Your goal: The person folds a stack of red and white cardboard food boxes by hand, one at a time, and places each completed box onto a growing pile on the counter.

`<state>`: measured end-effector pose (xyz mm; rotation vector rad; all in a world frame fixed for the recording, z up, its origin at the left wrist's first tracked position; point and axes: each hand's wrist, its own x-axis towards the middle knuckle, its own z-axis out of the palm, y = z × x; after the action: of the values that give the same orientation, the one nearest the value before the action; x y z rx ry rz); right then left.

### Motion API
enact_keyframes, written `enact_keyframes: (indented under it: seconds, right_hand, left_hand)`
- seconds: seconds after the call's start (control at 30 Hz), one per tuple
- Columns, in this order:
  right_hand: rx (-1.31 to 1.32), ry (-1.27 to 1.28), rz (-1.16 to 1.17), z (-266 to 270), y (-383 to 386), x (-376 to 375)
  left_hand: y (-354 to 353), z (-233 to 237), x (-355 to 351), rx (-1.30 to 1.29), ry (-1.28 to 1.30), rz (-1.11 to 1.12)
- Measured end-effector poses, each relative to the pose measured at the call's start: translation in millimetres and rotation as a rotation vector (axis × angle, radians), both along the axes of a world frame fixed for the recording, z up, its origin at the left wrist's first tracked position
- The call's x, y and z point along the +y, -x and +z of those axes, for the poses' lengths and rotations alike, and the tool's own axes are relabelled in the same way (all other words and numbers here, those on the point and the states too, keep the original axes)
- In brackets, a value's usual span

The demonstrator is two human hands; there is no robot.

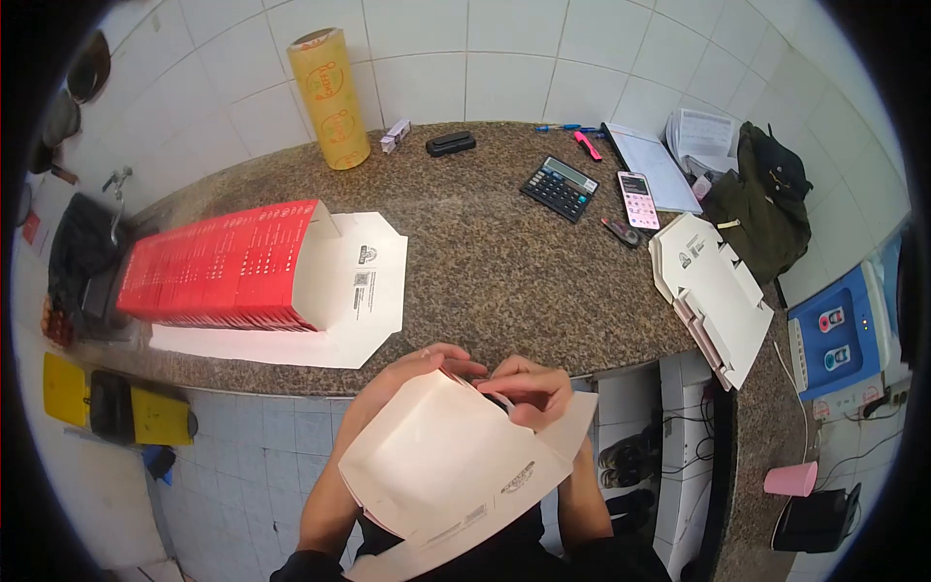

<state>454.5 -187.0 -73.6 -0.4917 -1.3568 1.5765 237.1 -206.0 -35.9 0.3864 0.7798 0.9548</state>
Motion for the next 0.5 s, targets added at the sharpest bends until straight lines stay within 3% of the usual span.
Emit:
enact_keyframes:
  seconds: [0.03,0.13,0.27,0.4,0.47,0.5]
  right_hand:
    - [-0.196,0.013,-0.030,4.3,-2.8,-1.6]
    - [-0.382,0.146,-0.075,31.6,7.1,-6.7]
    - [-0.470,0.298,-0.158,28.8,11.1,-2.0]
    - [-0.518,0.260,-0.267,9.5,23.0,7.5]
    - [-0.541,0.168,-0.315,-8.2,26.5,14.6]
    - [-0.436,0.157,-0.342,-8.3,28.2,14.5]
  left_hand:
    - [5.4,-7.7,2.9,0.026,-0.055,-0.050]
    - [16.0,-34.4,17.7,0.084,-0.153,-0.136]
    - [23.8,-38.8,27.1,0.203,-0.246,-0.138]
    - [15.6,-32.0,30.6,0.304,-0.261,-0.098]
    - [11.2,-32.4,34.4,0.632,-0.488,-0.056]
    - [11.1,-34.0,37.3,0.603,-0.460,-0.008]
